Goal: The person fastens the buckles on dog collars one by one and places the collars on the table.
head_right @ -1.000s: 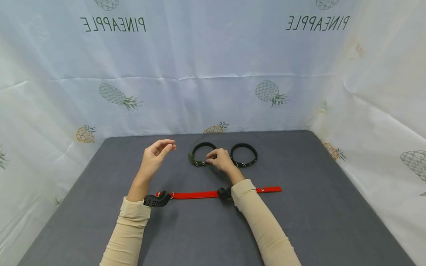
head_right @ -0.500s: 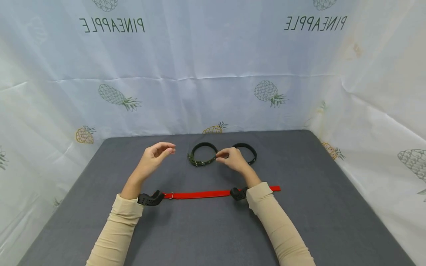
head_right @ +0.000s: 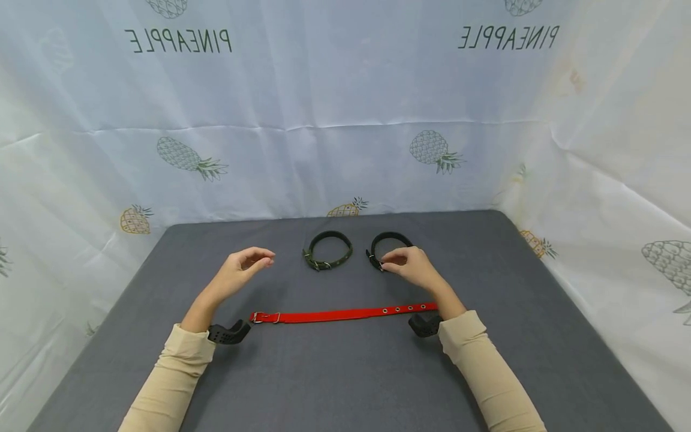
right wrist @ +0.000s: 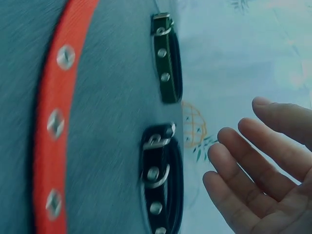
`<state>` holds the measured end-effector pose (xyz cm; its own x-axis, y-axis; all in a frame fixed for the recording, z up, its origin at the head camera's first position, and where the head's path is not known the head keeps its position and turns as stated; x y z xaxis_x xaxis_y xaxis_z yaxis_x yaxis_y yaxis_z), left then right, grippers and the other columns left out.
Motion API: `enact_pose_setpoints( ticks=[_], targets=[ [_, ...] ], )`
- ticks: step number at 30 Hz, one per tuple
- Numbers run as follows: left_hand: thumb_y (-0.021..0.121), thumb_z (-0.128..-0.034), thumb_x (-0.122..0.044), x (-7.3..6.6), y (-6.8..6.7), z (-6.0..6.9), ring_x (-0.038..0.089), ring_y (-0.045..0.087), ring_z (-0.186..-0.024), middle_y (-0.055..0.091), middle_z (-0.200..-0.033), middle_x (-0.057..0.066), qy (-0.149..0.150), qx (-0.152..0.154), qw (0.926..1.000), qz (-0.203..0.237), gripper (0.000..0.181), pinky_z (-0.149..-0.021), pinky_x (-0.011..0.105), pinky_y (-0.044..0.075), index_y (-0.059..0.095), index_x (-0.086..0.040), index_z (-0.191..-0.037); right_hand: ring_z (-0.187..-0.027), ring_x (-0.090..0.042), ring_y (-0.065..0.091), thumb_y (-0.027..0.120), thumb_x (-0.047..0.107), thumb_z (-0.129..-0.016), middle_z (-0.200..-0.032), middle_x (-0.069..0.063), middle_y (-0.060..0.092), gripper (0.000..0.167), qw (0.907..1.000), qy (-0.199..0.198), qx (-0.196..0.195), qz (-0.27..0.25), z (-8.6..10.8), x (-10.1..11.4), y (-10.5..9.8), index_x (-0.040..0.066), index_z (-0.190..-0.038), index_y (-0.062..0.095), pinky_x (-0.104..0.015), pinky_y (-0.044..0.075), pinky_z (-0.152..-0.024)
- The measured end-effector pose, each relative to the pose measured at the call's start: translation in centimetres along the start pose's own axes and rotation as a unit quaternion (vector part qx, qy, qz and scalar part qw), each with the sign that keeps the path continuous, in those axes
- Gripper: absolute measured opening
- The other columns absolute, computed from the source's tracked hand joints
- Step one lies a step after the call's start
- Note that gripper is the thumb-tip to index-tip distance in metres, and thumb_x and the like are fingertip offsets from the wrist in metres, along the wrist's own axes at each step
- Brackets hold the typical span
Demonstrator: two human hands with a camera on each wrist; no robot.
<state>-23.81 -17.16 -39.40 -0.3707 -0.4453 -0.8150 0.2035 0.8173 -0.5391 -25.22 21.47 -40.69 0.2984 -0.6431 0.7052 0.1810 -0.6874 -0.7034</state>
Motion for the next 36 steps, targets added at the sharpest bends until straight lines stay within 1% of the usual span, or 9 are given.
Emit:
enact_pose_setpoints(
  ticks=[5, 9, 12, 14, 17, 22, 25, 30, 36],
  targets=[
    [0.056, -0.0981, -0.019, 1.0, -0.3, 0.5, 0.012, 0.063, -0.093, 0.067, -0.115, 0.02, -0.006, 0.005, 0.9996, -0.027, 0.024, -0.08, 0.033, 0.054, 0.064, -0.006, -0.117, -0.093, -0.024, 0.069, 0.066, 0.018, -0.092, -0.109, -0.021, 0.071, 0.031, 0.9998, 0.015, 0.007, 0.009, 1.3, -1.3, -0.7, -0.004, -0.114, 0.067, -0.038, 0.057, -0.082],
    [0.058, -0.0971, -0.017, 1.4, -0.4, 1.0, 0.03, 0.064, -0.096, 0.067, -0.114, 0.022, -0.008, 0.018, 0.9989, -0.042, 0.022, -0.078, 0.028, 0.052, 0.066, -0.006, -0.115, -0.089, -0.019, 0.069, 0.067, 0.019, -0.091, -0.107, -0.019, 0.072, 0.03, 0.9994, 0.024, 0.008, 0.024, 2.1, -2.0, -1.2, -0.003, -0.112, 0.069, -0.036, 0.057, -0.08],
    [0.058, -0.0963, -0.014, 1.7, -0.4, 1.3, 0.038, 0.062, -0.097, 0.067, -0.113, 0.021, -0.008, 0.03, 0.9983, -0.049, 0.021, -0.077, 0.024, 0.052, 0.065, -0.003, -0.114, -0.088, -0.019, 0.069, 0.067, 0.019, -0.09, -0.103, -0.018, 0.073, 0.027, 0.9992, 0.023, 0.012, 0.031, 2.7, -2.5, -1.4, -0.002, -0.107, 0.07, -0.033, 0.057, -0.078],
    [0.059, -0.0957, -0.012, 1.9, -0.3, 1.6, 0.035, 0.063, -0.097, 0.067, -0.112, 0.02, -0.009, 0.036, 0.9979, -0.054, 0.022, -0.078, 0.023, 0.052, 0.065, -0.001, -0.113, -0.087, -0.019, 0.069, 0.068, 0.019, -0.09, -0.101, -0.018, 0.073, 0.025, 0.9991, 0.022, 0.016, 0.031, 3.0, -2.8, -1.5, -0.001, -0.104, 0.071, -0.03, 0.057, -0.076],
    [0.06, -0.0951, -0.012, 2.4, -0.1, 1.9, 0.023, 0.063, -0.095, 0.068, -0.11, 0.017, -0.01, 0.045, 0.997, -0.063, 0.024, -0.081, 0.023, 0.052, 0.064, 0.001, -0.114, -0.086, -0.018, 0.07, 0.069, 0.019, -0.089, -0.1, -0.017, 0.074, 0.024, 0.9989, 0.025, 0.021, 0.034, 3.7, -3.4, -1.6, -0.001, -0.102, 0.072, -0.027, 0.056, -0.075],
    [0.062, -0.0942, -0.018, 3.3, 0.3, 2.6, 0.003, 0.059, -0.088, 0.069, -0.104, 0.011, -0.023, 0.078, 0.9943, -0.068, 0.027, -0.082, 0.023, 0.05, 0.065, 0.0, -0.114, -0.089, -0.022, 0.069, 0.071, 0.019, -0.087, -0.101, -0.018, 0.073, 0.027, 0.9983, 0.037, 0.028, 0.036, 4.7, -4.2, -2.0, -0.002, -0.104, 0.071, -0.03, 0.057, -0.075],
    [0.064, -0.0934, -0.02, 3.7, 0.6, 2.9, 0.003, 0.058, -0.086, 0.068, -0.1, 0.011, -0.023, 0.102, 0.9922, -0.067, 0.029, -0.08, 0.023, 0.051, 0.064, 0.001, -0.114, -0.089, -0.019, 0.069, 0.072, 0.02, -0.086, -0.102, -0.018, 0.072, 0.029, 0.998, 0.04, 0.035, 0.033, 5.1, -4.9, -2.2, -0.002, -0.104, 0.07, -0.03, 0.057, -0.076],
    [0.067, -0.0906, -0.02, 4.3, 1.1, 3.1, 0.007, 0.06, -0.085, 0.069, -0.099, 0.015, -0.022, 0.13, 0.9894, -0.061, 0.032, -0.074, 0.021, 0.051, 0.065, 0.003, -0.112, -0.083, -0.003, 0.066, 0.075, 0.02, -0.084, -0.101, -0.018, 0.073, 0.031, 0.9975, 0.042, 0.048, 0.031, 5.7, -5.8, -2.4, -0.003, -0.105, 0.07, -0.021, 0.055, -0.074],
    [0.07, -0.0881, -0.023, 4.4, 1.5, 3.2, 0.006, 0.058, -0.084, 0.068, -0.102, 0.016, -0.044, 0.154, 0.9849, -0.066, 0.036, -0.07, 0.018, 0.049, 0.065, 0.003, -0.112, -0.086, -0.011, 0.063, 0.079, 0.021, -0.08, -0.103, -0.018, 0.072, 0.034, 0.9954, 0.057, 0.062, 0.045, 6.1, -6.3, -2.5, -0.001, -0.104, 0.071, -0.02, 0.052, -0.072]
  ],
)
Point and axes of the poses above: each hand's wrist, its own z-axis away from the middle knuckle, its own y-axis out of the palm, x = y × z, the point moved 2 cm from there along -z, towards the middle knuckle
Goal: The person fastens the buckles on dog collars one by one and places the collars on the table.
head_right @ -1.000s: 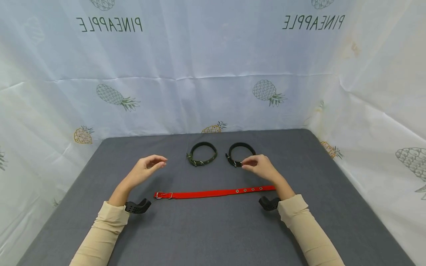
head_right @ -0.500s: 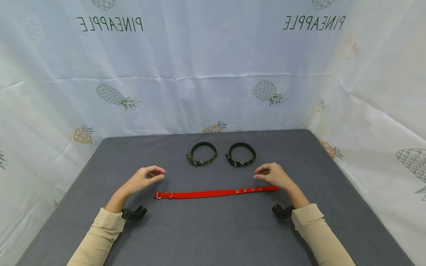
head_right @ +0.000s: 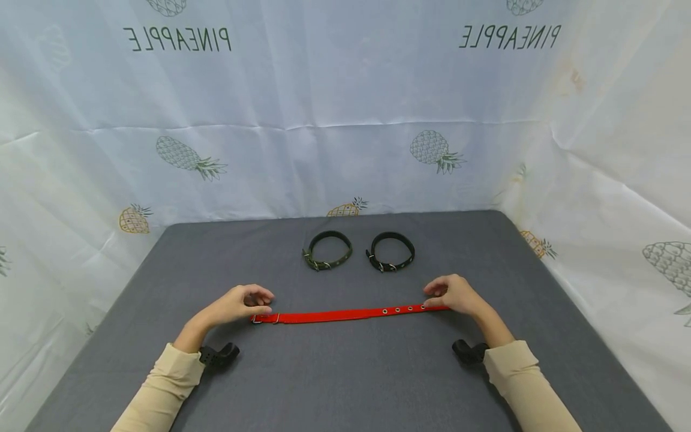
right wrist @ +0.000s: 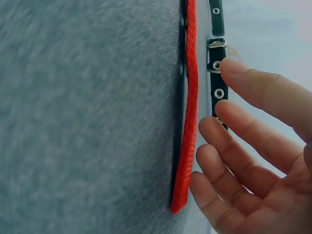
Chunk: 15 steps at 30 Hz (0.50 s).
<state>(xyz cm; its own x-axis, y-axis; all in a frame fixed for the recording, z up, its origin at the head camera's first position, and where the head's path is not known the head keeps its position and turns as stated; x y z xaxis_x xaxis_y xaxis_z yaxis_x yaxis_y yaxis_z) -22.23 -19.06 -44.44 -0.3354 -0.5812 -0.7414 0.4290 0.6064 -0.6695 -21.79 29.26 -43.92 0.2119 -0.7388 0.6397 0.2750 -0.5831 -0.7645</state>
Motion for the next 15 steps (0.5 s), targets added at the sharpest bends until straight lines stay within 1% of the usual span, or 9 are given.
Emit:
enact_pose_setpoints(
  ticks=[1, 4, 6, 8, 11, 15],
  targets=[
    [0.071, -0.088, -0.024, 0.01, 0.07, -0.02, 0.007, 0.058, -0.085, 0.068, -0.102, 0.016, -0.003, 0.003, 1.0, -0.001, 0.036, -0.07, 0.018, 0.049, 0.065, 0.003, -0.112, -0.086, -0.009, 0.062, 0.079, 0.021, -0.079, -0.102, -0.017, 0.072, 0.034, 1.0, 0.001, 0.002, 0.001, 0.05, -0.07, 0.02, -0.001, -0.104, 0.071, -0.019, 0.051, -0.071],
    [0.072, -0.0867, -0.025, 0.02, 0.26, -0.14, 0.009, 0.057, -0.087, 0.067, -0.102, 0.015, -0.011, 0.01, 0.9999, -0.007, 0.037, -0.071, 0.018, 0.048, 0.066, 0.001, -0.112, -0.08, 0.002, 0.054, 0.08, 0.021, -0.078, -0.099, -0.015, 0.072, 0.034, 1.0, -0.001, 0.007, -0.001, 0.14, -0.34, 0.06, -0.001, -0.103, 0.072, -0.018, 0.048, -0.069],
    [0.074, -0.0853, -0.025, -0.05, 0.37, -0.23, 0.012, 0.057, -0.088, 0.067, -0.101, 0.014, -0.013, 0.014, 0.9997, -0.013, 0.037, -0.073, 0.018, 0.047, 0.067, 0.0, -0.112, -0.077, 0.005, 0.052, 0.08, 0.021, -0.078, -0.097, -0.014, 0.072, 0.034, 0.9999, -0.008, 0.01, -0.001, 0.13, -0.52, 0.1, -0.001, -0.102, 0.072, -0.018, 0.047, -0.068],
    [0.076, -0.0832, -0.025, -0.17, 0.47, -0.32, 0.013, 0.056, -0.088, 0.067, -0.1, 0.013, -0.011, 0.019, 0.9996, -0.018, 0.037, -0.074, 0.019, 0.047, 0.068, -0.001, -0.111, -0.076, 0.007, 0.05, 0.08, 0.02, -0.077, -0.095, -0.013, 0.071, 0.033, 0.9998, -0.016, 0.012, 0.0, 0.13, -0.63, 0.13, -0.001, -0.101, 0.072, -0.018, 0.047, -0.067],
    [0.079, -0.0804, -0.023, -0.27, 0.66, -0.43, 0.011, 0.055, -0.086, 0.066, -0.098, 0.011, -0.004, 0.024, 0.9994, -0.023, 0.036, -0.075, 0.019, 0.047, 0.07, -0.002, -0.108, -0.074, 0.007, 0.048, 0.081, 0.019, -0.076, -0.092, -0.011, 0.069, 0.031, 0.9996, -0.024, 0.014, -0.002, 0.14, -0.7, 0.17, -0.001, -0.099, 0.072, -0.018, 0.045, -0.066],
    [0.081, -0.077, -0.02, -0.32, 0.84, -0.47, 0.007, 0.055, -0.082, 0.067, -0.094, 0.009, 0.007, 0.021, 0.9992, -0.033, 0.035, -0.074, 0.019, 0.047, 0.071, -0.002, -0.105, -0.073, 0.005, 0.047, 0.082, 0.017, -0.074, -0.088, -0.009, 0.066, 0.03, 0.9995, -0.024, 0.02, -0.008, 0.13, -0.66, 0.23, -0.001, -0.097, 0.073, -0.018, 0.044, -0.064]
  ],
)
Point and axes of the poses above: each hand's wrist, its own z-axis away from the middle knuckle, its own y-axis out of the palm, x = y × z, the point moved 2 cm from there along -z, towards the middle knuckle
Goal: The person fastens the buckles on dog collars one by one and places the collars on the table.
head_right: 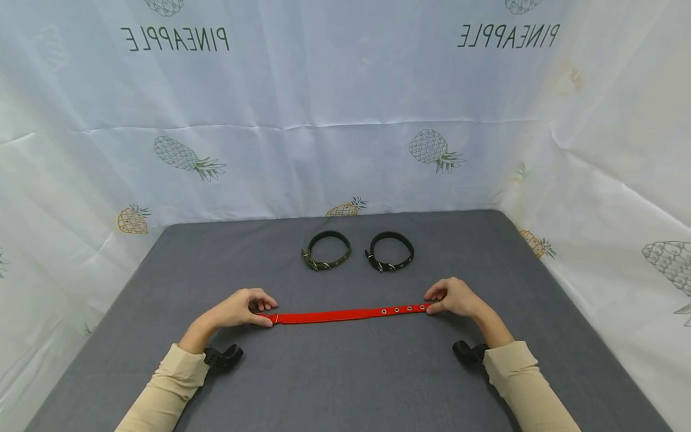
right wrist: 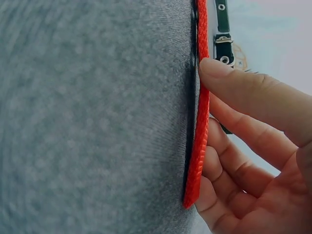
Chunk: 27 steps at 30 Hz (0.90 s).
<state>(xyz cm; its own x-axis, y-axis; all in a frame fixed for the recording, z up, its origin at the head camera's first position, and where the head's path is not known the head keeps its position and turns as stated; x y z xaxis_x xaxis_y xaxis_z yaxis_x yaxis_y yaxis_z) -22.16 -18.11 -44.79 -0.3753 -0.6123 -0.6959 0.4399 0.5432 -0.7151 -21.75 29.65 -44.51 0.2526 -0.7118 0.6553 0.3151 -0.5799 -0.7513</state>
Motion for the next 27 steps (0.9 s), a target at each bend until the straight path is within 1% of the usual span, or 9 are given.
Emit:
enact_pose_setpoints(
  ticks=[5, 12, 17, 23, 27],
  targets=[
    [0.083, -0.0742, -0.017, 0.04, 0.17, -0.03, 0.005, 0.055, -0.078, 0.067, -0.089, 0.008, 0.012, -0.013, 0.9998, -0.009, 0.029, -0.071, 0.018, 0.048, 0.073, -0.003, -0.098, -0.071, 0.004, 0.046, 0.083, 0.016, -0.073, -0.085, -0.007, 0.066, 0.028, 1.0, 0.001, 0.007, 0.001, -0.01, 0.0, 0.16, 0.001, -0.094, 0.074, -0.018, 0.042, -0.063],
    [0.081, -0.075, -0.012, 0.1, 0.29, -0.14, -0.005, 0.051, -0.067, 0.067, -0.079, 0.007, 0.015, -0.015, 0.9997, -0.012, 0.014, -0.062, 0.016, 0.046, 0.074, -0.005, -0.084, -0.067, 0.003, 0.045, 0.081, 0.015, -0.074, -0.079, -0.004, 0.064, 0.021, 0.9999, -0.008, 0.001, 0.011, -0.02, -0.07, 0.14, 0.002, -0.089, 0.075, -0.018, 0.041, -0.06],
    [0.081, -0.0753, -0.011, 0.18, 0.33, -0.17, -0.006, 0.05, -0.065, 0.067, -0.077, 0.006, 0.015, -0.02, 0.9995, -0.017, 0.011, -0.06, 0.015, 0.046, 0.074, -0.005, -0.082, -0.066, 0.003, 0.046, 0.081, 0.016, -0.075, -0.079, -0.003, 0.064, 0.021, 0.9999, -0.007, 0.004, 0.013, -0.07, -0.15, -0.04, 0.002, -0.09, 0.075, -0.018, 0.042, -0.058],
    [0.079, -0.0759, -0.009, 0.11, 0.2, -0.07, -0.004, 0.051, -0.065, 0.067, -0.076, 0.005, 0.022, -0.027, 0.9992, -0.017, 0.008, -0.06, 0.016, 0.046, 0.074, -0.007, -0.082, -0.066, 0.003, 0.047, 0.079, 0.016, -0.077, -0.082, -0.006, 0.065, 0.021, 0.9999, -0.009, 0.009, 0.007, -0.2, -0.1, -0.32, 0.002, -0.091, 0.075, -0.019, 0.043, -0.058],
    [0.077, -0.0771, -0.009, -0.08, -0.17, -0.02, -0.003, 0.051, -0.067, 0.066, -0.077, 0.004, 0.036, -0.031, 0.9987, -0.019, 0.006, -0.061, 0.016, 0.046, 0.074, -0.007, -0.082, -0.067, 0.003, 0.049, 0.078, 0.016, -0.078, -0.085, -0.008, 0.067, 0.022, 0.9999, -0.001, 0.012, 0.0, -0.22, 0.1, -0.52, 0.001, -0.093, 0.074, -0.019, 0.044, -0.059]
  ],
)
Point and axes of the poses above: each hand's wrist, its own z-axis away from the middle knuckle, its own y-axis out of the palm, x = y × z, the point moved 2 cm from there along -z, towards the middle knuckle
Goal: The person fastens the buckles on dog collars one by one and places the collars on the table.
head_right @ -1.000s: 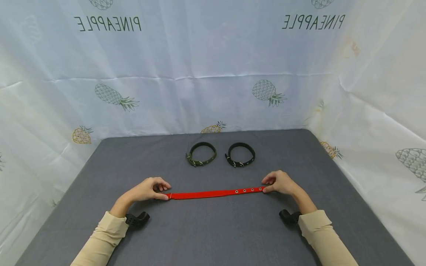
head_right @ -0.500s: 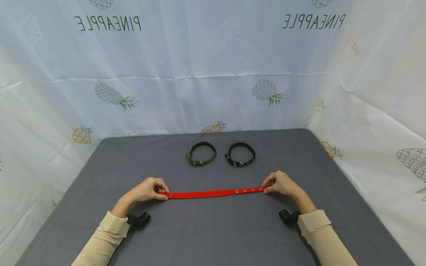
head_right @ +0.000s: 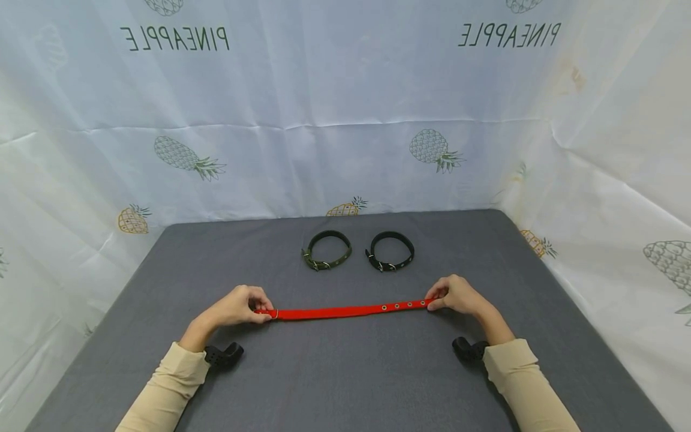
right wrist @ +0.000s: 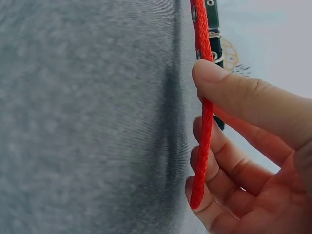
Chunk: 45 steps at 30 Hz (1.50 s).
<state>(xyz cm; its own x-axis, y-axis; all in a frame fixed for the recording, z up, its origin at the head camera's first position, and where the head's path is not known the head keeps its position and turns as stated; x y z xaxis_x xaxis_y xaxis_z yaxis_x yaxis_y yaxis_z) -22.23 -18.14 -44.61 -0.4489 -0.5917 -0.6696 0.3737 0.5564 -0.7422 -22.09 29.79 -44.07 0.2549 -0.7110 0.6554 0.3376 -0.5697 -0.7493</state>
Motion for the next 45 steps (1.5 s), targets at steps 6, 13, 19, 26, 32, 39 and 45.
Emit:
enact_pose_setpoints(
  ticks=[6, 13, 19, 26, 32, 39, 45],
  targets=[
    [0.078, -0.0781, -0.011, -0.2, -0.7, -0.2, 0.001, 0.054, -0.072, 0.069, -0.082, 0.003, 0.015, -0.012, 0.9997, -0.013, 0.006, -0.065, 0.018, 0.047, 0.074, -0.01, -0.082, -0.068, 0.003, 0.052, 0.076, 0.015, -0.081, -0.088, -0.013, 0.072, 0.023, 0.9997, 0.011, 0.009, -0.021, 0.0, 0.4, -0.4, -0.002, -0.096, 0.072, -0.019, 0.045, -0.061],
    [0.073, -0.0832, -0.012, 0.0, -1.4, -0.3, 0.003, 0.054, -0.075, 0.072, -0.087, 0.007, -0.019, -0.008, 0.9998, -0.005, 0.01, -0.067, 0.018, 0.046, 0.071, -0.006, -0.091, -0.07, 0.002, 0.051, 0.074, 0.017, -0.083, -0.091, -0.013, 0.073, 0.025, 0.9998, 0.013, 0.006, -0.016, -0.2, 0.9, -0.9, -0.002, -0.1, 0.072, -0.02, 0.045, -0.061],
    [0.068, -0.0884, -0.014, -0.2, -2.2, -0.3, 0.002, 0.055, -0.071, 0.071, -0.091, 0.012, -0.038, -0.023, 0.9984, 0.036, 0.015, -0.064, 0.018, 0.047, 0.071, -0.004, -0.099, -0.071, -0.004, 0.061, 0.069, 0.018, -0.088, -0.09, -0.015, 0.074, 0.024, 0.9996, 0.01, -0.023, -0.012, -0.1, 1.6, -1.5, -0.002, -0.102, 0.073, -0.024, 0.052, -0.064],
    [0.066, -0.092, -0.02, -0.5, -3.0, -0.5, 0.008, 0.061, -0.078, 0.073, -0.097, 0.014, -0.041, -0.061, 0.9963, 0.044, 0.02, -0.069, 0.019, 0.051, 0.072, -0.006, -0.105, -0.069, -0.013, 0.062, 0.065, 0.018, -0.092, -0.087, -0.02, 0.073, 0.024, 0.997, 0.01, -0.076, -0.007, -0.2, 2.2, -2.4, -0.003, -0.102, 0.073, -0.027, 0.052, -0.062],
    [0.062, -0.0942, -0.02, -1.1, -3.5, -0.7, 0.01, 0.054, -0.066, 0.069, -0.085, 0.017, -0.035, -0.094, 0.9946, 0.027, 0.022, -0.059, 0.02, 0.044, 0.072, -0.007, -0.108, -0.062, -0.016, 0.057, 0.068, 0.017, -0.09, -0.073, -0.001, 0.069, 0.022, 0.9894, -0.002, -0.144, -0.021, -0.4, 2.6, -2.8, -0.003, -0.099, 0.073, -0.024, 0.044, -0.056],
    [0.059, -0.0953, -0.016, -1.4, -3.7, -1.2, 0.003, 0.05, -0.059, 0.063, -0.071, 0.008, -0.025, -0.145, 0.9891, 0.014, 0.019, -0.052, 0.02, 0.042, 0.073, -0.003, -0.1, -0.058, -0.003, 0.053, 0.07, 0.015, -0.088, -0.072, -0.002, 0.07, 0.022, 0.98, -0.011, -0.198, -0.023, -0.9, 3.6, -3.1, -0.004, -0.099, 0.072, -0.023, 0.043, -0.052],
    [0.061, -0.0945, -0.018, -1.9, -4.0, -1.7, 0.02, 0.057, -0.058, 0.065, -0.071, 0.016, -0.027, -0.163, 0.9859, 0.025, 0.02, -0.05, 0.023, 0.046, 0.073, -0.002, -0.098, -0.059, -0.007, 0.051, 0.069, 0.02, -0.09, -0.067, 0.01, 0.061, 0.027, 0.9753, 0.008, -0.219, -0.03, -1.3, 4.6, -3.3, -0.002, -0.104, 0.072, -0.023, 0.041, -0.052]
  ],
)
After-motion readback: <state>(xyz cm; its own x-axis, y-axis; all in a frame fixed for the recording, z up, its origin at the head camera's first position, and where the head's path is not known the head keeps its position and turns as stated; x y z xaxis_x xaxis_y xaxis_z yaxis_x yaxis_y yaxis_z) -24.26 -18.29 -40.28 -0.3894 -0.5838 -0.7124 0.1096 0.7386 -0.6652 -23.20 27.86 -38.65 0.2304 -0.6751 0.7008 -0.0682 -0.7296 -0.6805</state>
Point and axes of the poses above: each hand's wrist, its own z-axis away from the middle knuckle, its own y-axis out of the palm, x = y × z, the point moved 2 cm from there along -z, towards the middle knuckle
